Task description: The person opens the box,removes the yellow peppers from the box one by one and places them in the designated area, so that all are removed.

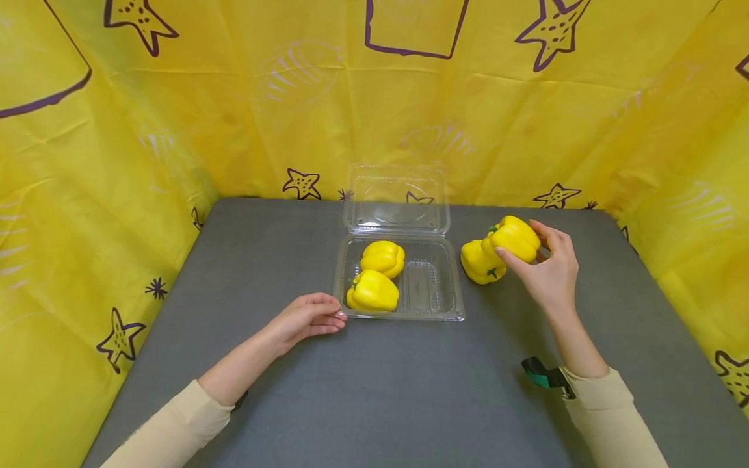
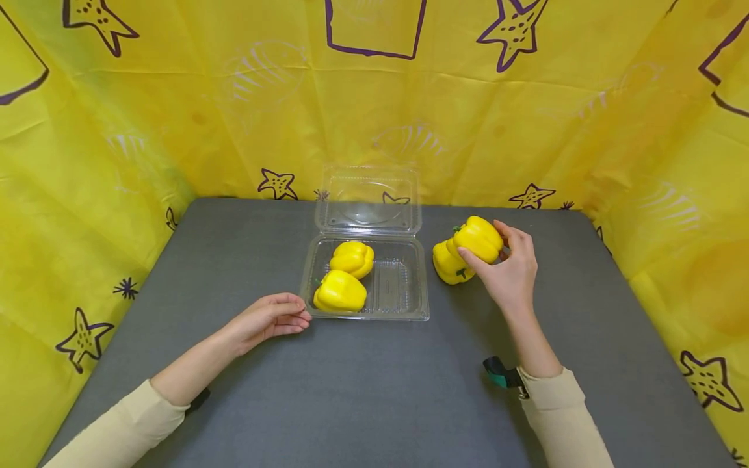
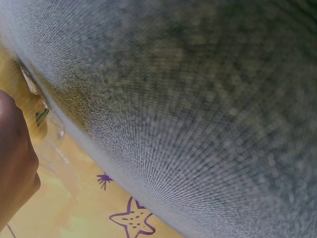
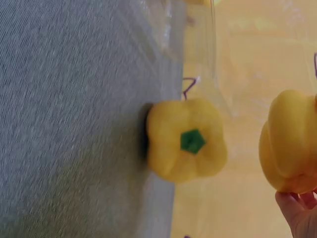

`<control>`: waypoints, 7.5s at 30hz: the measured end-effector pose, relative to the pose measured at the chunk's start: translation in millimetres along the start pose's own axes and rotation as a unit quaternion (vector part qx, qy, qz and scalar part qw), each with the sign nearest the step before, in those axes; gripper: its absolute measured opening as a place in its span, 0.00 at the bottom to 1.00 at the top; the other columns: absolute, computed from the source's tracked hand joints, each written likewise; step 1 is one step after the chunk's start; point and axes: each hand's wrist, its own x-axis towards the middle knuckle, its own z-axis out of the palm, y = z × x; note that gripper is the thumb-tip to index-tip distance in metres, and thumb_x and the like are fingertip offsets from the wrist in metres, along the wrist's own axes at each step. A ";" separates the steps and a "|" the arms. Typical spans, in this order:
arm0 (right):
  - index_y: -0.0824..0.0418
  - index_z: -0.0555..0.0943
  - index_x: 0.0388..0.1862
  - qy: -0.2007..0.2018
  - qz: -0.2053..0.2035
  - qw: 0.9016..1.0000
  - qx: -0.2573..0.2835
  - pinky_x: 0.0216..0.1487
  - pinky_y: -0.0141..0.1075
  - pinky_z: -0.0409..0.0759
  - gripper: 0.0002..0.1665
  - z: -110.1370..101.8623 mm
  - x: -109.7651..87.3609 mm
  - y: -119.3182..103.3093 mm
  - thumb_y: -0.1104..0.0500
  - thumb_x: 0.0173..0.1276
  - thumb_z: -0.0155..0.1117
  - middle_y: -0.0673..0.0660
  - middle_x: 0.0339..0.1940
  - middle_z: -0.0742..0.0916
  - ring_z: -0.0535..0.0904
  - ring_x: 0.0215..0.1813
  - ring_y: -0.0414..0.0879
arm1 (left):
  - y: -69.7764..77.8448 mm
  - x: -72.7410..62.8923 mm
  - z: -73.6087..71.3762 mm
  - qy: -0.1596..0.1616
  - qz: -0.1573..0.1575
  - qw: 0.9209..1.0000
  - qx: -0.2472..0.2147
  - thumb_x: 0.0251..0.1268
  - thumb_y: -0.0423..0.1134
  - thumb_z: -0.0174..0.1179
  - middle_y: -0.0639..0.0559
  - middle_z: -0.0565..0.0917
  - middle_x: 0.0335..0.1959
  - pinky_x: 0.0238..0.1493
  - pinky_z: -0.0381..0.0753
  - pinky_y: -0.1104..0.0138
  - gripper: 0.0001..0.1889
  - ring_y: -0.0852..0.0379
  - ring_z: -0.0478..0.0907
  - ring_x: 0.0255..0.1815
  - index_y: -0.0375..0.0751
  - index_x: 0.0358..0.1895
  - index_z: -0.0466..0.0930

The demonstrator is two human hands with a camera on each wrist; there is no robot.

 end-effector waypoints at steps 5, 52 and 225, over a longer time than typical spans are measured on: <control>0.55 0.78 0.64 0.014 0.024 1.000 -0.006 0.50 0.23 0.76 0.42 -4.6 2.6 12.8 0.47 0.50 0.80 0.54 0.54 0.74 0.69 0.51 0.38 | 0.0 0.5 0.3 0.001 -0.001 1.000 0.001 0.71 0.36 0.57 0.42 0.85 0.40 0.48 0.84 0.62 0.13 0.53 0.84 0.39 0.28 0.49 0.73; 0.72 0.65 0.65 -0.045 0.143 0.984 -0.099 0.58 0.53 0.65 0.51 17.7 21.2 83.8 0.39 0.56 0.72 0.72 0.58 0.71 0.66 0.58 0.65 | -0.6 0.1 -0.1 -0.008 0.007 1.000 -0.001 0.71 0.36 0.57 0.44 0.85 0.39 0.50 0.83 0.61 0.13 0.54 0.84 0.40 0.27 0.49 0.73; 0.63 0.77 0.59 -0.121 0.065 0.991 0.002 0.54 0.38 0.81 0.38 2.8 -20.0 -8.2 0.40 0.59 0.72 0.59 0.53 0.83 0.81 0.53 0.49 | 2.2 1.6 4.2 0.037 0.077 0.987 0.134 0.66 0.32 0.60 0.40 0.84 0.36 0.43 0.84 0.62 0.13 0.52 0.83 0.36 0.27 0.48 0.72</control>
